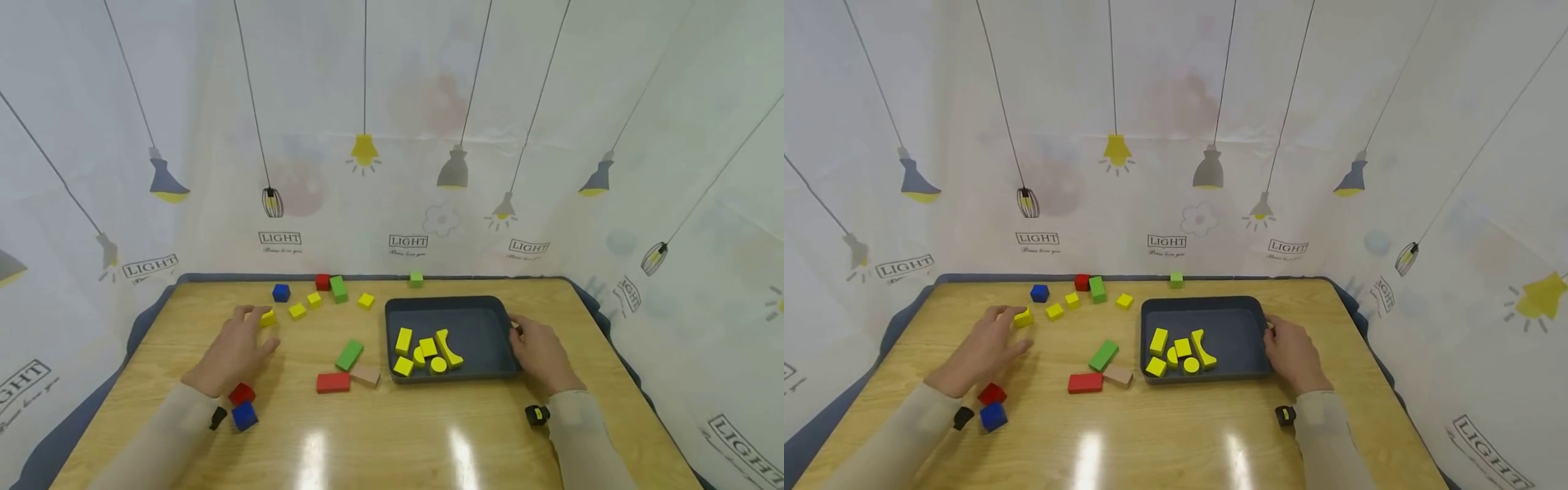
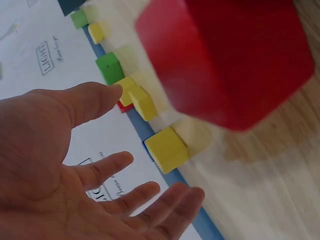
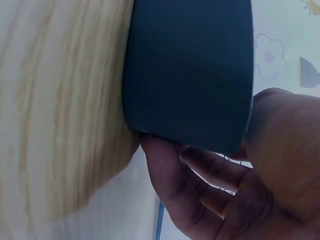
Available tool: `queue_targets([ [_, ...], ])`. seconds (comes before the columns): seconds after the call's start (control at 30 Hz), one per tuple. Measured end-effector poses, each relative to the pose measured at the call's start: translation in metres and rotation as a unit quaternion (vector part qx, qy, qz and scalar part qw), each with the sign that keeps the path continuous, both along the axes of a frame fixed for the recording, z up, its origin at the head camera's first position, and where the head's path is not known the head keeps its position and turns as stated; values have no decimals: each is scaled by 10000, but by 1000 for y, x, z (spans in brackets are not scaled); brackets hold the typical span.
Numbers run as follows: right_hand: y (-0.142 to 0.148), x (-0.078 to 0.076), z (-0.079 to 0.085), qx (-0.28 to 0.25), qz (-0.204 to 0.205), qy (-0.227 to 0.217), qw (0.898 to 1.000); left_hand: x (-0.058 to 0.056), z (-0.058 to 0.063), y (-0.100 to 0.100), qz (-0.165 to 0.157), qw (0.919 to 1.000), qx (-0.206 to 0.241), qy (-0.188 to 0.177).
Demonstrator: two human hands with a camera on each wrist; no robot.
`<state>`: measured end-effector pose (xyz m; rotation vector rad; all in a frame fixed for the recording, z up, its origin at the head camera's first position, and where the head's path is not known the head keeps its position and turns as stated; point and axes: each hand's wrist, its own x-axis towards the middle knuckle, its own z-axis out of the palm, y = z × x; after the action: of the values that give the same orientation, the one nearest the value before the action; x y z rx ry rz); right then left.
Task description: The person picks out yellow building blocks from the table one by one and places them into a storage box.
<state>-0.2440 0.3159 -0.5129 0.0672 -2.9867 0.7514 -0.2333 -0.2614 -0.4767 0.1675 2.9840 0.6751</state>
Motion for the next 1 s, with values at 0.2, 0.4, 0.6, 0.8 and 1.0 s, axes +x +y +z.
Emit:
queue_targets([
  [0.2,-1,-1,0,-19,59,49,10000,-11,-5,0,-171,9997,-14,-157],
  [0.4,2,-2,-3,-58,27,160,9999,-20,-5,8,-156,9996,-230,2],
  [0.6,0,-2,-4,-235,45,104,9997,-16,0,13,-371,9989,-255,90],
  [0.8,1,-2,-6,-303,106,66,9995,-7,15,40,-361,9989,-164,236],
  [1.0,5,1,-5,-375,169,-3,9992,1,25,79,-561,9959,74,712],
])
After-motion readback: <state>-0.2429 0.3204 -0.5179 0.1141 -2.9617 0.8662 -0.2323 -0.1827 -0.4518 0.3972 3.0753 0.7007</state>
